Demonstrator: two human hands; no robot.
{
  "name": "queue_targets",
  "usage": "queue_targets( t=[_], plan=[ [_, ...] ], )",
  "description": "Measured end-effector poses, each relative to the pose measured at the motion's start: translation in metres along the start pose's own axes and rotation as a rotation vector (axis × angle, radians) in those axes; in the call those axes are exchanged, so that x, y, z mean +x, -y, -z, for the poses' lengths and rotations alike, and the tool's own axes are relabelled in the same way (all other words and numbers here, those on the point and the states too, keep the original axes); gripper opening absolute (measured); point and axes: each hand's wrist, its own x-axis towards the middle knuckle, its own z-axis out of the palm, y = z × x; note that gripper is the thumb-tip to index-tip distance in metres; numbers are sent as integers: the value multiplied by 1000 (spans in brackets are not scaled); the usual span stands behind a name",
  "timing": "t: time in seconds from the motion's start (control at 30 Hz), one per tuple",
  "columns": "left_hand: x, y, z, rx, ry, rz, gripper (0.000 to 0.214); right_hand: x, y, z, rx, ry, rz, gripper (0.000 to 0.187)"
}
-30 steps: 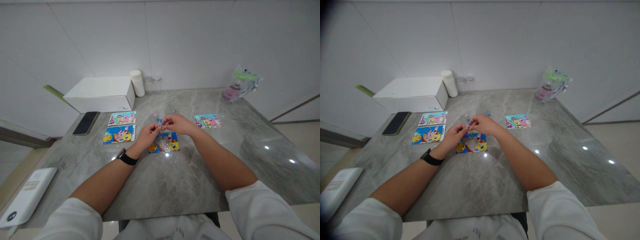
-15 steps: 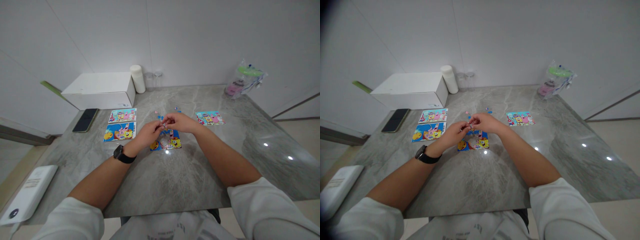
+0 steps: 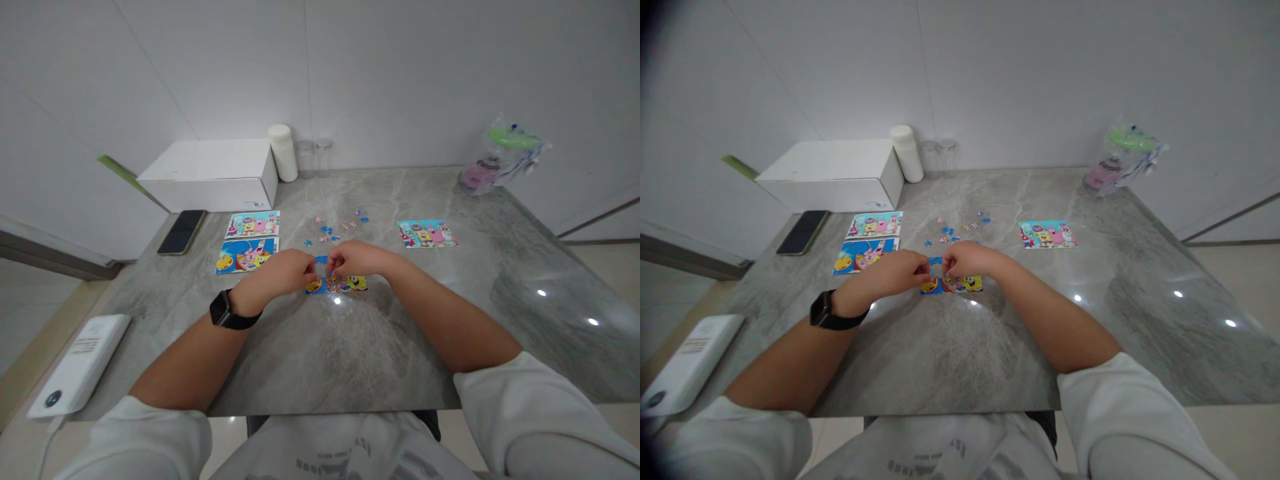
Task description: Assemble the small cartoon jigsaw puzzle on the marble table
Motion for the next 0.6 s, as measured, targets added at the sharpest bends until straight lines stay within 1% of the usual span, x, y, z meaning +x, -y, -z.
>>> queue_targets(
  t=[0.1, 0.2, 0.37, 0.6],
  plan=[
    [-3, -10, 0, 53, 68, 35, 29, 2, -1, -3, -47, 20, -4, 17],
    [-2, -19, -3, 94, 70, 35, 29, 3, -4, -5, -91, 16, -7, 18],
    [-1, -25, -8, 124, 59, 17, 32, 4, -2, -7, -110, 24, -12, 17],
    [-3, -36, -3, 176, 116, 4, 39, 2, 5, -4, -131, 38, -34, 21]
  ],
)
